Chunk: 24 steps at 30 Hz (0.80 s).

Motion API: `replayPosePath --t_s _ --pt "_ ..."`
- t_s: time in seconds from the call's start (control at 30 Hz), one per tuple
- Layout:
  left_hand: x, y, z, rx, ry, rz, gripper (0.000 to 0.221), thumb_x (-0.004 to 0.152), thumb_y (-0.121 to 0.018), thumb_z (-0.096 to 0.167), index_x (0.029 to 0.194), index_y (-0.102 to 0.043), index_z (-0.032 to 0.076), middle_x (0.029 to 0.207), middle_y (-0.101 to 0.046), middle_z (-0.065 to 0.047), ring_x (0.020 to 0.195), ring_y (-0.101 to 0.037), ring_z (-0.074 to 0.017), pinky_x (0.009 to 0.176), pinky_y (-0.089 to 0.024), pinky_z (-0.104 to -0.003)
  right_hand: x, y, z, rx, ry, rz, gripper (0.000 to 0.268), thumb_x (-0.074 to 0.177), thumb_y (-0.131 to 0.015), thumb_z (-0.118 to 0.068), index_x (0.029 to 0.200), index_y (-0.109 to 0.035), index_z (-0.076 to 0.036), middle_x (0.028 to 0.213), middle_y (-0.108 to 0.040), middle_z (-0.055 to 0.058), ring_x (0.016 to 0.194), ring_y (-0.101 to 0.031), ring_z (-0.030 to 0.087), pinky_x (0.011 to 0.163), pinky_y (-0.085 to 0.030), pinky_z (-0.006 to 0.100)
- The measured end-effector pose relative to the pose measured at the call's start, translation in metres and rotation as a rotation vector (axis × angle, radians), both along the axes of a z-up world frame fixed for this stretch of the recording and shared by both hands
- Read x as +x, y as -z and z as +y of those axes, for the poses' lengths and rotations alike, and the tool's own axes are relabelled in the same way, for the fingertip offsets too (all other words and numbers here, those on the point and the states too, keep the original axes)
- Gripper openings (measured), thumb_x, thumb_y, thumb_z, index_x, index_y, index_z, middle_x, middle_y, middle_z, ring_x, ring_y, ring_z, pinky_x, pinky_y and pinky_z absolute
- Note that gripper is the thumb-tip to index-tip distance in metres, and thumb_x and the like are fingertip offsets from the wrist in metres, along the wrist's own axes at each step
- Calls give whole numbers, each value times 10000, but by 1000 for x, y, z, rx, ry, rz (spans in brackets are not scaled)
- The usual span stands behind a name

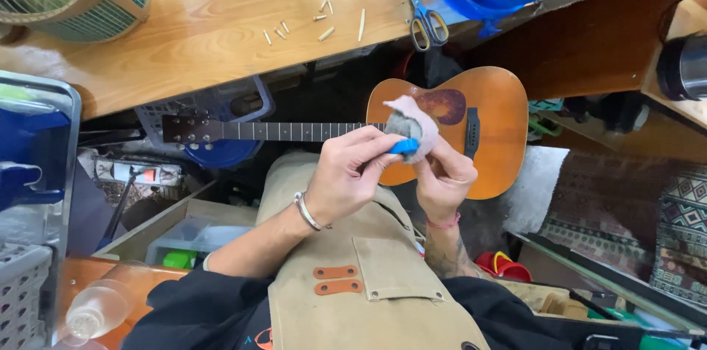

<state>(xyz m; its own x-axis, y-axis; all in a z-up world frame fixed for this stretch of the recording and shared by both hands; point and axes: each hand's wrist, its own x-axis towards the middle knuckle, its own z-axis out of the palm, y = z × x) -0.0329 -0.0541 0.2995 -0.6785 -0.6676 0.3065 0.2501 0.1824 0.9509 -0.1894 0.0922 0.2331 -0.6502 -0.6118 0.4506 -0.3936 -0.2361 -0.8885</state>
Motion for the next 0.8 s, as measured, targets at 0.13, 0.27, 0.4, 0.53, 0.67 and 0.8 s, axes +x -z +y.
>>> replayPosePath --t_s 0.13,0.27,0.4,0.53,0.67,0.8 --pt "-3 4 -7 -26 103 2 196 1091 -756 -67 1246 -871 -30 990 -806 -212 804 -786 -307 748 -671 -409 -4 19 11 -18 -47 -64 324 992 -867 69 1312 -835 107 1105 -881 269 1021 -847 284 948 -722 532" --pt "-7 -1 -11 -24 196 -40 154 1092 -789 6 1227 -861 -5 948 -794 -171 747 -762 -296 697 -628 -382 -9 41 23 -65 -24 -139 271 1038 -852 -44 1267 -817 95 991 -859 218 924 -810 198 867 -733 469" --pt "0 0 -22 175 207 -62 108 1084 -849 93 1175 -880 46 854 -793 -89 721 -687 -118 651 -571 -305 -18 42 24 -258 10 -384 221 1091 -809 -107 1293 -775 -25 1098 -867 156 988 -830 187 917 -740 409" --pt "3 -2 -21 343 299 -61 132 1118 -771 48 1092 -899 71 828 -816 -59 682 -670 -96 656 -564 -258 -22 42 26 -304 -18 -419 257 1040 -858 -92 1276 -762 -58 1212 -870 203 1108 -847 271 1021 -706 452" --pt "1 5 -17 452 331 -75 105 1099 -817 71 1149 -906 47 862 -850 -92 680 -699 -105 676 -624 -271 -19 44 23 -275 -49 -388 270 1017 -890 -118 1233 -735 -71 1123 -852 181 1086 -799 206 1000 -675 417" --pt "3 16 -17 531 334 -84 100 1100 -797 34 1086 -895 23 830 -843 -86 661 -701 -89 655 -645 -260 -29 70 43 -153 -14 -190 213 1044 -853 -104 1160 -716 10 907 -817 201 824 -736 140 781 -654 343"
